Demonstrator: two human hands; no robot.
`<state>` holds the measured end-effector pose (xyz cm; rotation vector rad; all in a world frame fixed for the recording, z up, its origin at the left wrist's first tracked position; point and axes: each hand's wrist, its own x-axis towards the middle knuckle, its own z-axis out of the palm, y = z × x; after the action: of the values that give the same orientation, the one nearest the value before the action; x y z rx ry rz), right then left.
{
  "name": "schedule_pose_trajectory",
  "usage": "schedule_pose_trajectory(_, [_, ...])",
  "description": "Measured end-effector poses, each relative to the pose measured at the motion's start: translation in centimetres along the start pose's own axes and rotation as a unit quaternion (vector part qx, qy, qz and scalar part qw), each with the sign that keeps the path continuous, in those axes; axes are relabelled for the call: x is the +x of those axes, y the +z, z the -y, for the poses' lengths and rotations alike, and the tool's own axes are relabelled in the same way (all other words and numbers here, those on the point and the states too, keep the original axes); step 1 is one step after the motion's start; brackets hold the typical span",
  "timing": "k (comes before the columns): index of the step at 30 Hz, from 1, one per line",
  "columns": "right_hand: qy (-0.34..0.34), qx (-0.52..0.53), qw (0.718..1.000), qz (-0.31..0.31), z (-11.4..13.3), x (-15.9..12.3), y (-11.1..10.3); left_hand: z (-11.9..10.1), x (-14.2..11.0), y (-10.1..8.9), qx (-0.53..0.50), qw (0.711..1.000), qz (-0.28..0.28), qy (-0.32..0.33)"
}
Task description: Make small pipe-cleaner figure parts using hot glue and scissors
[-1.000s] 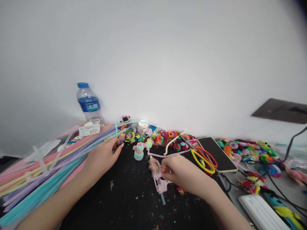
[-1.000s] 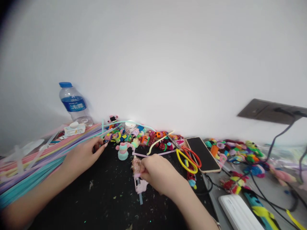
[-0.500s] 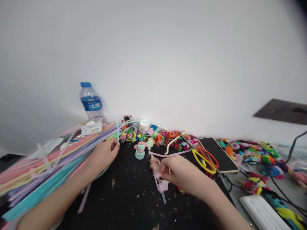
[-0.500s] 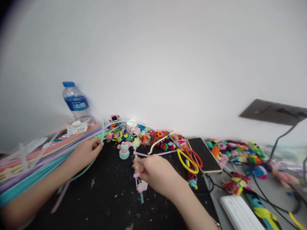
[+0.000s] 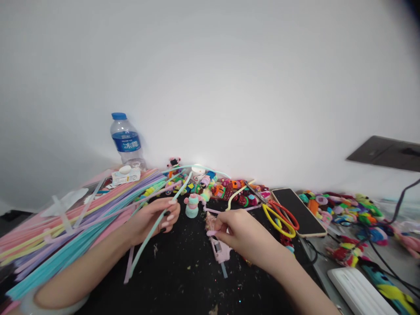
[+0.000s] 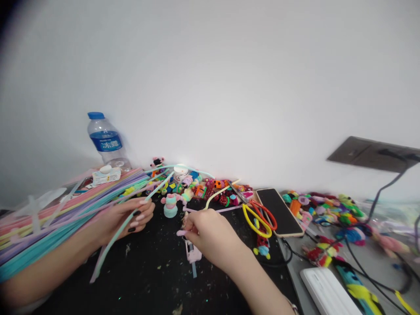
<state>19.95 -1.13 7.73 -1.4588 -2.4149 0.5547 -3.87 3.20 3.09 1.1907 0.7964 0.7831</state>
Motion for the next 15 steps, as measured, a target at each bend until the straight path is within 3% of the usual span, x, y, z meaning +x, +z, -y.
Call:
schedule_pose_trajectory(4, [0.002, 0.01, 1.0, -0.016, 0.3, 0.0, -0.1, 1.0, -0.2, 1.2, 0.07, 0.996, -0.037, 0.041])
schedule_pose_trajectory(8, [-0.001, 0.008, 1.0, -0.023, 0.4, 0.0, -0.1, 2.0, -0.8, 2.4, 0.186, 0.966, -0.126, 0.126])
schedule_pose_trajectory(13, [0.001, 0.013, 1.0, -0.018, 0.6, 0.1, 0.0, 2.6, -1.3, 3.5, 0.181, 0.965, -0.106, 0.161])
schedule_pose_trajectory(15, [0.004, 0.021, 1.0, -0.017, 0.5, 0.2, 0.1, 2.5, -1.5, 3.9, 0.238, 0.957, -0.076, 0.147])
